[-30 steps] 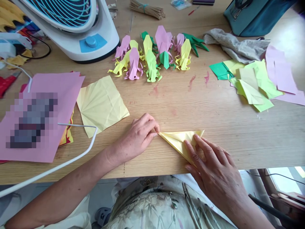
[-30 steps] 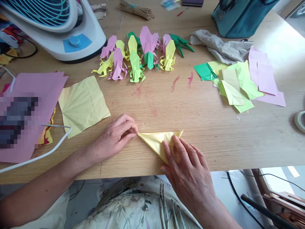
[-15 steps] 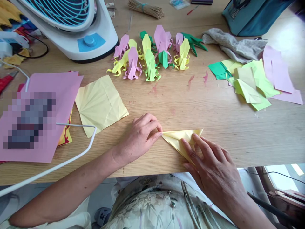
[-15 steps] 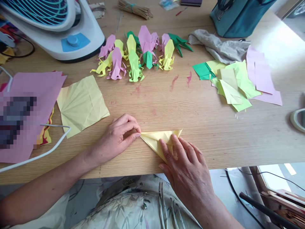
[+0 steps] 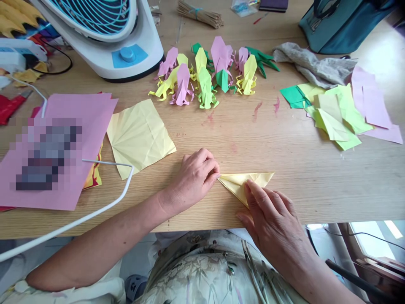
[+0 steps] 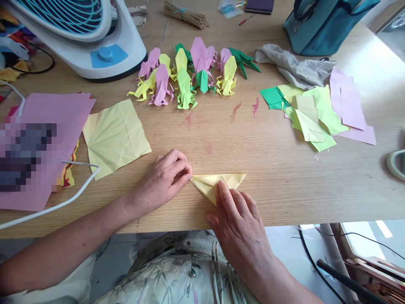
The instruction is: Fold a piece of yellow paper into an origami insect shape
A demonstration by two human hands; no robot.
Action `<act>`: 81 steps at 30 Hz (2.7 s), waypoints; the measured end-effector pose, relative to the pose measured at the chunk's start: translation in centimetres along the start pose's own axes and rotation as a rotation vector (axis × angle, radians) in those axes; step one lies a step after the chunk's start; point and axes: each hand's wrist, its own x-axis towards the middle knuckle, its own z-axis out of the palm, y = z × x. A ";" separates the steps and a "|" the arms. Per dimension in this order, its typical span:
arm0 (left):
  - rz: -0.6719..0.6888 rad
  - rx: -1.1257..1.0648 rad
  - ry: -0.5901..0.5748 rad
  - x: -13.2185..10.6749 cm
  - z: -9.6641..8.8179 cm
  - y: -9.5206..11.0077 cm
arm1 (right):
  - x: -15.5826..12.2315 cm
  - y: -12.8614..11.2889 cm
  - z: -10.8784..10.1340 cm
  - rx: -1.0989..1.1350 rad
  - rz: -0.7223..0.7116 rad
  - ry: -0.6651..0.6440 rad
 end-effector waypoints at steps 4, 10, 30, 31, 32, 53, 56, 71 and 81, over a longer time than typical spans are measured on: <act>0.008 -0.001 0.003 0.0 0.0 0.0 | -0.1 -0.3 0.0 -0.095 0.031 -0.022; 0.007 0.006 0.007 0.0 0.0 0.1 | 0.2 -1.2 -0.5 -0.140 0.075 -0.074; 0.022 0.038 0.014 0.0 0.1 0.0 | -0.1 -1.0 0.0 -0.111 0.091 -0.082; 0.023 0.037 0.014 0.0 0.1 0.0 | 0.0 -1.0 0.0 -0.111 0.092 -0.075; 0.026 0.035 0.012 0.0 0.1 -0.1 | 0.0 -1.0 0.0 -0.111 0.089 -0.067; 0.229 0.280 0.107 -4.5 0.2 1.5 | 2.0 -0.1 -0.6 -0.137 0.057 -0.102; 0.212 0.281 0.101 -4.6 0.2 1.4 | 2.2 -0.1 -0.7 -0.146 0.040 -0.103; 0.178 0.408 0.038 -4.6 0.5 1.6 | 2.4 0.1 -0.6 -0.162 0.017 -0.096; 0.174 0.456 -0.002 -4.6 0.4 1.8 | 2.5 0.0 -0.8 -0.166 0.026 -0.108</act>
